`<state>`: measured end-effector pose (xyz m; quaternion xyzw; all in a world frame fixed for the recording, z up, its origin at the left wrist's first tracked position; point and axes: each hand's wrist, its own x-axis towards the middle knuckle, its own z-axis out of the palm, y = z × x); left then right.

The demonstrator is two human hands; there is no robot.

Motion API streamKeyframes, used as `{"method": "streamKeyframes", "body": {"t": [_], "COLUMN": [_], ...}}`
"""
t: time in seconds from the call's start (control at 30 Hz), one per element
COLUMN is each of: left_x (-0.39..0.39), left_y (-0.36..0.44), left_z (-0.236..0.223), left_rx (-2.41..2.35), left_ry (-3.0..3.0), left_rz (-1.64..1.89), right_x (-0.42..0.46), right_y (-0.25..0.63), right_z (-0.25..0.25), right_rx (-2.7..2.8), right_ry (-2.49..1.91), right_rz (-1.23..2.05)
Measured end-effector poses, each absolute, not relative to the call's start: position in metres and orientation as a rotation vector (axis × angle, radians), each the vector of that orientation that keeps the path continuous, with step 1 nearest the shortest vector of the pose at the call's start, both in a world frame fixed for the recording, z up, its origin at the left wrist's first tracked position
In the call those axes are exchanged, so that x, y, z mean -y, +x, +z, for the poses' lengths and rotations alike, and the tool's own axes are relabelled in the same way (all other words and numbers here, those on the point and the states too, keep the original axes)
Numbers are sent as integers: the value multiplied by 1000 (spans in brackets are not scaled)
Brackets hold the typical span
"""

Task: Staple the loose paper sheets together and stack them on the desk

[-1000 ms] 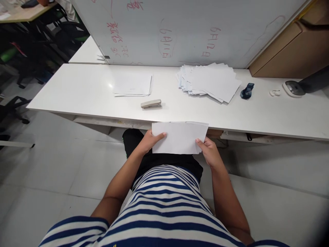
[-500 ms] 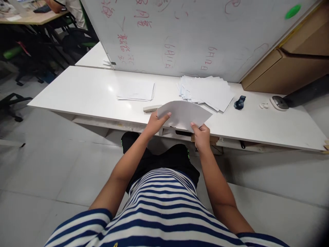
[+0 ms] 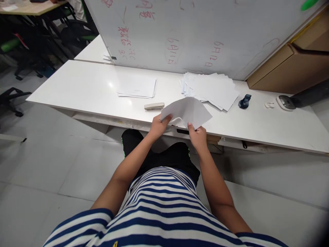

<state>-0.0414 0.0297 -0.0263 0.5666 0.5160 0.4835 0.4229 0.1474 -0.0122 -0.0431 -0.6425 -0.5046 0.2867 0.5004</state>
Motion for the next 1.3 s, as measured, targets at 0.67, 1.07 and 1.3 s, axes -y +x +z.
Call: {"method": "streamKeyframes", "body": {"t": [0.67, 1.07, 1.3], "left_x": [-108, -113, -114], "left_y": [-78, -91, -91], "left_z": [-11, -14, -16], "left_rx": [-1856, -1565, -1570], "left_ry": [2227, 2400, 2438], "left_rz": [662, 584, 603], "right_x": [95, 65, 59], "right_y": [182, 171, 167], "right_z": [-54, -56, -54], "right_rx": [495, 635, 669], "right_ry": [-1462, -1550, -1554], "right_rz": [1168, 1188, 1181]}}
